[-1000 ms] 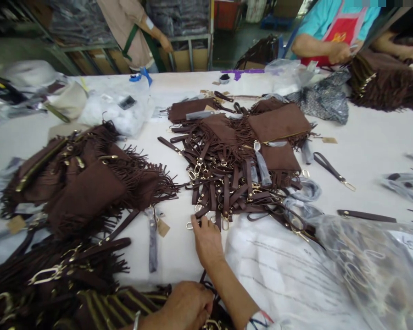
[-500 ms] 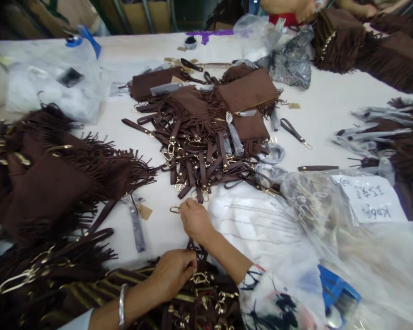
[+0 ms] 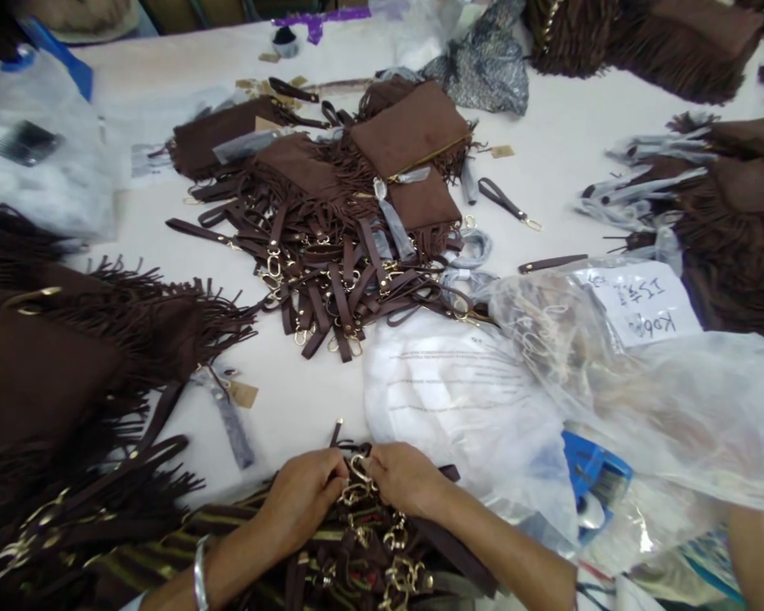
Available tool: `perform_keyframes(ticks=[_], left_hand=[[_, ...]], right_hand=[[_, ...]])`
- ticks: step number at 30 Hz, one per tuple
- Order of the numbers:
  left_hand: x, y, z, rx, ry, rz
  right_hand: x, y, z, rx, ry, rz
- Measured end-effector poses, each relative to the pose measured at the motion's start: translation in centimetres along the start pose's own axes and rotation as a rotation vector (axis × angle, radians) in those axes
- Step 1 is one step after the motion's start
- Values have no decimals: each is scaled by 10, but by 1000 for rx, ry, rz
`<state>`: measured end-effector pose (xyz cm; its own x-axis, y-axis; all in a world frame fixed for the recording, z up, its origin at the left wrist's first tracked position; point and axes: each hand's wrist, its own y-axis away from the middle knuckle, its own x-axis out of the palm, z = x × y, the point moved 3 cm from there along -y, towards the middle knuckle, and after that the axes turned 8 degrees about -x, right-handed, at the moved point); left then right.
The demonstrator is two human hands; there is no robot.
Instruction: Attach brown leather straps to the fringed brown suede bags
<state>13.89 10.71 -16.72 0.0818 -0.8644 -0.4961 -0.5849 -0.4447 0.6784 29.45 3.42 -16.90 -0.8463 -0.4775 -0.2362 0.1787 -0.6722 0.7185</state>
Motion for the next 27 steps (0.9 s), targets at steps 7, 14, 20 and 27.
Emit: perform_keyframes(ticks=[7, 14, 20, 27], left_hand=[[-1, 2, -3, -6, -76, 26], [2, 2, -2, 1, -114, 36], [1, 0, 2, 46, 21, 47], [-11, 11, -8, 117, -275, 94]], right_hand=[[3, -10, 9, 22, -13, 6], [14, -6, 4, 47, -140, 102], [-4, 0, 6, -70, 43, 219], [-13, 0, 10, -216, 424, 145]])
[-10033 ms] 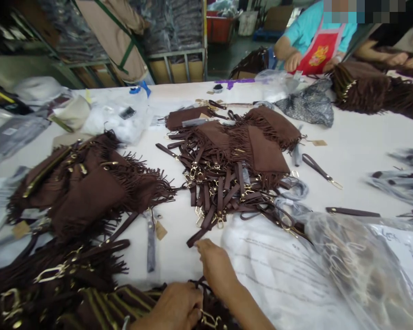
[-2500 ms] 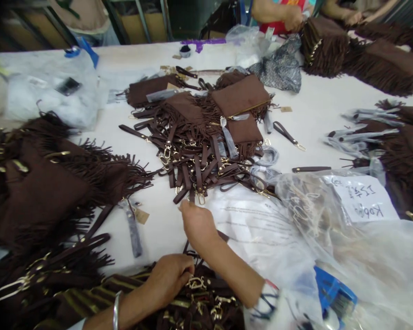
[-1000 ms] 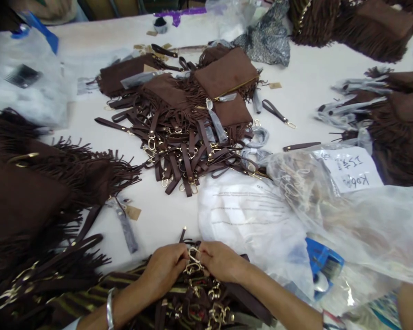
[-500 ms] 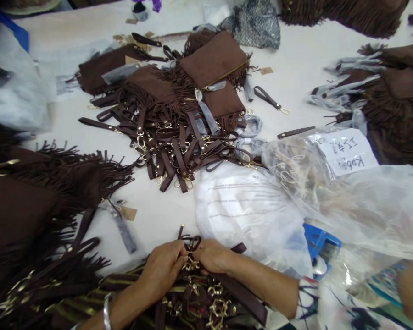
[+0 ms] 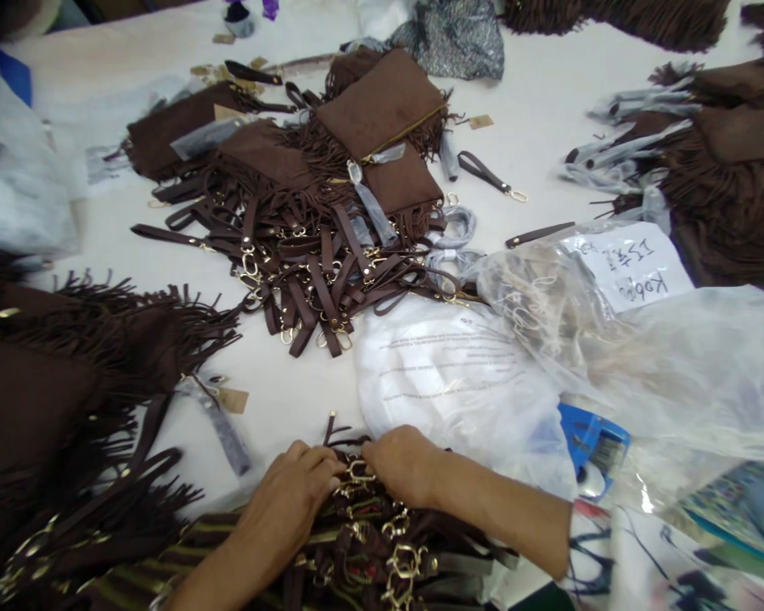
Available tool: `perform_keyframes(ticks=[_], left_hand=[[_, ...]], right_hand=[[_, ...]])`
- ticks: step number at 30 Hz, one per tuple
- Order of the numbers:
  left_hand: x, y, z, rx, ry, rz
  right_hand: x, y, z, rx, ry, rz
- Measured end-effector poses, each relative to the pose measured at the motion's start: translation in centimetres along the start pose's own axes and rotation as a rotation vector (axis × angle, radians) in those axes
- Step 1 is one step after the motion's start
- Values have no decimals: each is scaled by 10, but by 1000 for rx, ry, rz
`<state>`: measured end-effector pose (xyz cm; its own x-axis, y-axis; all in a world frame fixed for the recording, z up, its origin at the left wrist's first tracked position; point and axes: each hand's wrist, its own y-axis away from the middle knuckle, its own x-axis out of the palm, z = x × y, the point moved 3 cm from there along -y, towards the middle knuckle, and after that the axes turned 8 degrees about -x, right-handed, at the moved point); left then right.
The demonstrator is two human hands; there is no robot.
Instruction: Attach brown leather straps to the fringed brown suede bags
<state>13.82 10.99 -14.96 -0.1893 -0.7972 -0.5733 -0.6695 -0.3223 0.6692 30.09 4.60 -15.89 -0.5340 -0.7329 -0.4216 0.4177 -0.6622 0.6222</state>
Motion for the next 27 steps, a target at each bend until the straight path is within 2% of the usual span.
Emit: perform_keyframes(ticks=[5, 9, 13, 16, 18, 20, 23, 27], left_hand=[[-1, 10, -9, 58, -220, 10], [0, 17, -15, 120, -348, 102], [-3, 15, -17, 86, -347, 175], [-4, 1, -12, 46, -284, 168], [-3, -12, -5, 9, -236, 132], [-2, -24, 2, -40, -200, 98], [-1, -32, 12, -112, -149, 56], [-3, -28, 19, -124, -22, 22]], right_hand=[[11, 12, 1, -128, 96, -109], [18, 20, 5, -223, 68, -137], [18, 21, 9, -242, 29, -239], [18, 17, 8, -305, -152, -235], [22, 13, 3, -259, -337, -201], [30, 6, -6, -124, -476, -189], [43, -5, -16, 74, -504, -223], [54, -19, -17, 130, -474, -258]])
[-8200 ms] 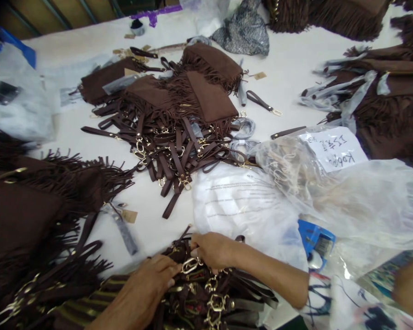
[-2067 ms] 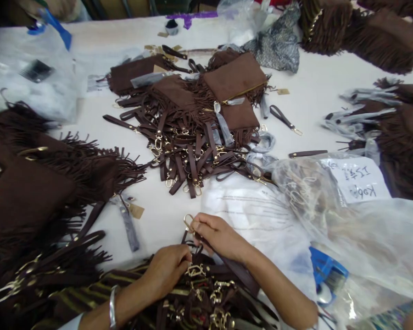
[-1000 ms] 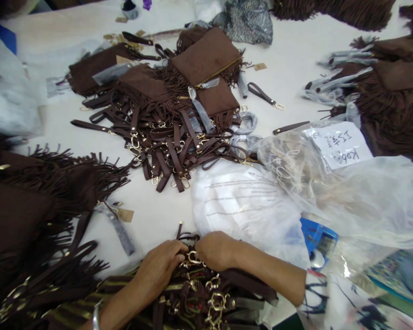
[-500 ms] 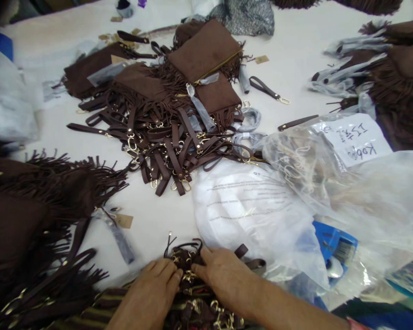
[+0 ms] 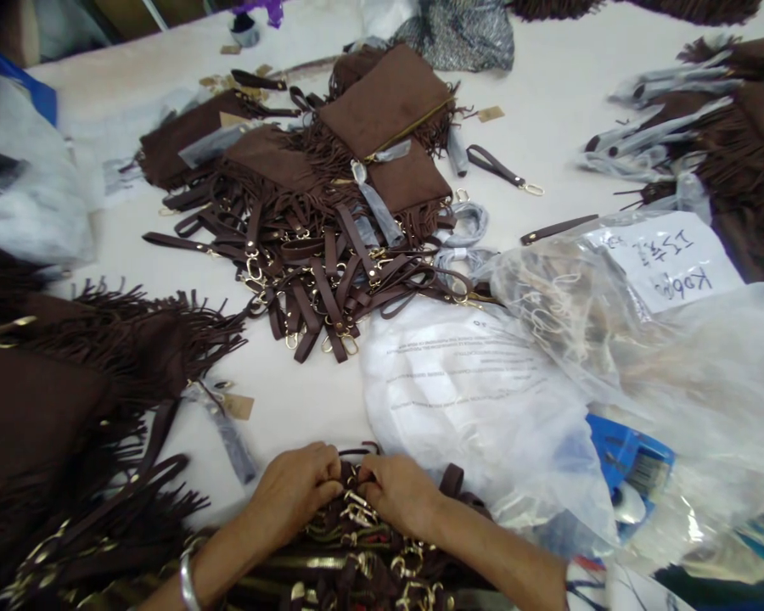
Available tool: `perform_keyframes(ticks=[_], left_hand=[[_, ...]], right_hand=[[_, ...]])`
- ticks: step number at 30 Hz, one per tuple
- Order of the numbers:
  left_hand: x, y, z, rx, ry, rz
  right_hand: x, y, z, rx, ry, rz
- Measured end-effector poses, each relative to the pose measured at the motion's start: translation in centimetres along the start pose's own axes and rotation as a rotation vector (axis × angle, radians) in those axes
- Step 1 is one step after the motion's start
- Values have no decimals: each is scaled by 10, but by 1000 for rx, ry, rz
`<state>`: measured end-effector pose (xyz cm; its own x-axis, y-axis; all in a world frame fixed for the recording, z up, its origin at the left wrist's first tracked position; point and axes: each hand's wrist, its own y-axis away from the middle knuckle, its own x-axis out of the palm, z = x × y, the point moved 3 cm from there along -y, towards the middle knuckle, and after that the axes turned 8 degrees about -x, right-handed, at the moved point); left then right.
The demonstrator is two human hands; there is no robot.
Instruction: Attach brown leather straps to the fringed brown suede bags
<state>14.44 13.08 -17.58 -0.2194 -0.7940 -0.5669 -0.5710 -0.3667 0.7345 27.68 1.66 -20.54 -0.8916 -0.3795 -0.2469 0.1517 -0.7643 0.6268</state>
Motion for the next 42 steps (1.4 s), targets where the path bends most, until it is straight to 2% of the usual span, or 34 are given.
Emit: perform_keyframes(ticks=[8, 12, 17, 23, 29, 33, 35, 38, 42], left_hand=[[12, 5, 4, 48, -67, -53], [10, 7, -2, 43, -108, -28], [5, 10, -10, 58, -135, 12], [4, 11, -13, 72, -161, 51], [1, 14, -20, 116, -175, 29], [9, 18, -19, 119, -175, 4], [14, 20, -16, 109, -153, -14], [21, 24, -10, 85, -113, -48], [25, 23, -2, 40, -48, -80]], right_hand=[[8, -7, 0, 61, 139, -101], [14, -12, -5, 138, 126, -13], [21, -12, -18, 153, 41, 62], [30, -8, -22, 131, 14, 10], [28, -3, -11, 84, -1, 7], [22, 11, -2, 40, 72, -49], [22, 19, -1, 4, 39, -68], [27, 25, -3, -44, 9, -9], [30, 17, -1, 20, 191, 121]])
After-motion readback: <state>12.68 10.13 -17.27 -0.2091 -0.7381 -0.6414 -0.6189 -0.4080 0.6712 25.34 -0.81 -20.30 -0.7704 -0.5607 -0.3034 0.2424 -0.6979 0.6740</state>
